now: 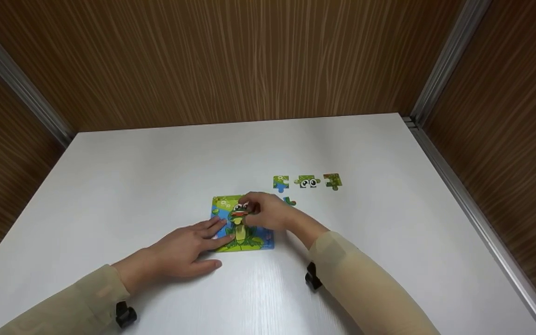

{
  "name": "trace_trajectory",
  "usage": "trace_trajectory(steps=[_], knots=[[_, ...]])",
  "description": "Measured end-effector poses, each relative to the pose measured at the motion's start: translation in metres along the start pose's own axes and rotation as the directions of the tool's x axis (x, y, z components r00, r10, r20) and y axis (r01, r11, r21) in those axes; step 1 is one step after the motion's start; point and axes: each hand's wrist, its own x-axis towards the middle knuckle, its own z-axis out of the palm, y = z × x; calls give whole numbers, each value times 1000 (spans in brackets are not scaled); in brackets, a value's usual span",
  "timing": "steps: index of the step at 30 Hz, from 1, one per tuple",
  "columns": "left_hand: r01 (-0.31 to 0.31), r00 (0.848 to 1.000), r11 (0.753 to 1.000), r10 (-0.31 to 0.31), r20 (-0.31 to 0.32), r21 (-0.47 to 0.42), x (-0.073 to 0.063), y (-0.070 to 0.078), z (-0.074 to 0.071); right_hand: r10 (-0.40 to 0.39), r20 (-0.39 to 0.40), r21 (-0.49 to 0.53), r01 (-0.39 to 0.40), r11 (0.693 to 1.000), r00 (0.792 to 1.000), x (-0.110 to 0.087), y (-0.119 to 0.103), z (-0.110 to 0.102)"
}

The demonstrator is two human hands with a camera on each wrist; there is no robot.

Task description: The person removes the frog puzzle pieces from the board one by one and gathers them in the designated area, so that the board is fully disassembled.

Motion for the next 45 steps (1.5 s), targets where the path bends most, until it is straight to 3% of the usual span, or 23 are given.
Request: trace_trajectory(steps=[13, 22, 45], knots=[[-3, 1000, 1000, 3, -15, 15, 1, 0, 1, -22, -51, -6, 21, 1000, 998, -2, -12, -5], [5, 1000, 1000, -5, -13, 0, 1, -1, 1, -13, -111, -35, 9, 999, 994, -11, -17, -23], [7, 1000, 1000, -7, -16, -15, 0, 1, 0, 49, -236, -125, -80, 989, 971, -50, 18, -74]])
